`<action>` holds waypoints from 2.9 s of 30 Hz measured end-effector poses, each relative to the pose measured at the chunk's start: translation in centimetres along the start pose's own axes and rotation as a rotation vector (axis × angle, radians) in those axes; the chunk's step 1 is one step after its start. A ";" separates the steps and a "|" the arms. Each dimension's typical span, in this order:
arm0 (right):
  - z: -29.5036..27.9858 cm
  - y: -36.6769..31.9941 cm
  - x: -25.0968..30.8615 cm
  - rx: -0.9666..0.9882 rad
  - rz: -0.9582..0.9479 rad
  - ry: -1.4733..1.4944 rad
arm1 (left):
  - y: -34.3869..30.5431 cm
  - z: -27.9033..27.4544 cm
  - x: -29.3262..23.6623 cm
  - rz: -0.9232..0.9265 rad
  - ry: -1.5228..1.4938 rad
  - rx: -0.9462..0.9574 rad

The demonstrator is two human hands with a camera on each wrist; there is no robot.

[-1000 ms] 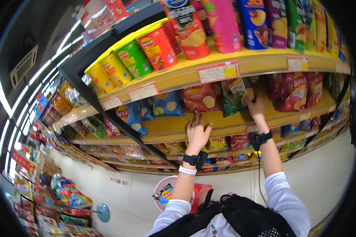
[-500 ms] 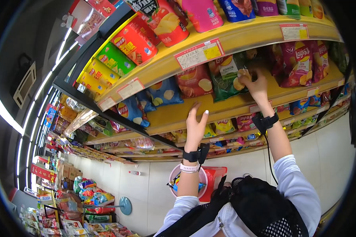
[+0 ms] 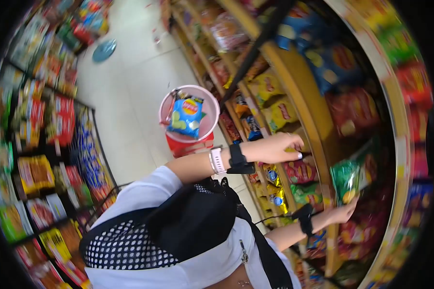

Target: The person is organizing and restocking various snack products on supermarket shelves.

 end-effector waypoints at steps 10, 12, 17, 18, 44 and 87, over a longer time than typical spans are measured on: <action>4.7 -10.0 0.2 0.530 0.209 0.067 | -4.9 -1.6 3.5 -0.108 -0.303 0.078; 6.7 -14.0 -1.4 0.695 0.253 0.041 | -6.0 -2.7 5.1 -0.119 -0.369 0.030; 10.7 -22.4 -6.2 0.966 0.350 -0.111 | -12.5 -8.4 12.3 -0.530 -0.339 -0.093; 11.1 -23.6 -7.6 0.999 0.364 -0.152 | -14.0 -9.0 13.8 -0.560 -0.330 -0.180; 13.8 -42.2 -30.4 2.029 -0.001 -0.754 | -28.2 -10.2 28.0 -0.979 0.659 0.020; 12.2 -9.1 -3.2 0.729 0.015 0.159 | 24.4 -13.1 10.6 0.155 0.594 -0.432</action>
Point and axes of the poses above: each hand's wrist, its own y-axis towards the middle knuckle, its own z-axis out of the palm, x = y × z, the point moved 3 cm from there along y, towards the middle knuckle, and after that the axes turned 13 degrees about y, right-handed, at the moved point
